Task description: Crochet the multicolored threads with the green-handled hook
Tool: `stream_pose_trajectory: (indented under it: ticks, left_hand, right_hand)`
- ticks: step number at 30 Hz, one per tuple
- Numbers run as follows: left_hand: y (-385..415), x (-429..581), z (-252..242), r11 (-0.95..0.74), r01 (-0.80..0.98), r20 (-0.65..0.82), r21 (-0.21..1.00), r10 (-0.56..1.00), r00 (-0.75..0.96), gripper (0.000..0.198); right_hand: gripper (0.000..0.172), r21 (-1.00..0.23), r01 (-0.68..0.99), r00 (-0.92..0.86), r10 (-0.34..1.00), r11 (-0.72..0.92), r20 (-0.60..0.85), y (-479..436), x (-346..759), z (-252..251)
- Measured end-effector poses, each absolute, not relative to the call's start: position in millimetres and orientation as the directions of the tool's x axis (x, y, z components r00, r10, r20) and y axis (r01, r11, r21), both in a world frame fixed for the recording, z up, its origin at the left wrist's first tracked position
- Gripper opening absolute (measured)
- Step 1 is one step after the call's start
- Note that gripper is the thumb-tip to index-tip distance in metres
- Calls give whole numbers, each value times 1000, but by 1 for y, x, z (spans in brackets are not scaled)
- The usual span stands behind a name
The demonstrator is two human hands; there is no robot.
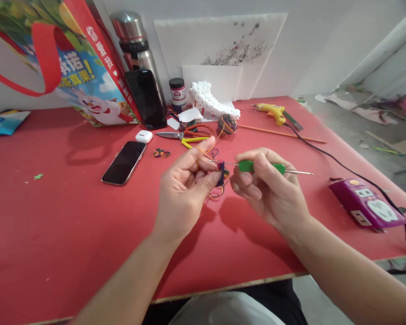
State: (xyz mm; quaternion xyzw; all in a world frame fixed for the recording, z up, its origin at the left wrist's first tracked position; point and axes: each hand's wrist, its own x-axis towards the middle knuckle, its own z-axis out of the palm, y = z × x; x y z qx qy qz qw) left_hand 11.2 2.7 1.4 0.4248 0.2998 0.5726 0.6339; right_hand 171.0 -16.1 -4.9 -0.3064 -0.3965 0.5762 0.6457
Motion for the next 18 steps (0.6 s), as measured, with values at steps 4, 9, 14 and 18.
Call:
stream_pose_trajectory:
  ticks: [4, 9, 14, 18]
  left_hand:
    - [4, 10, 1, -60, -467, 134, 882, 983, 126, 43]
    - [6, 9, 3, -62, -462, 133, 885, 984, 121, 41]
    - [2, 8, 6, -56, -431, 111, 900, 988, 105, 36]
    - [0, 7, 7, -73, -420, 124, 905, 988, 96, 29]
  right_hand:
    - [24, -850, -517, 25, 994, 102, 104, -16, 165, -6]
    - [24, -854, -511, 17, 995, 94, 99, -14, 167, -8]
    - [18, -856, -498, -26, 984, 140, 177, -16, 170, -11]
    - [13, -846, -504, -39, 974, 175, 224, -16, 172, -14]
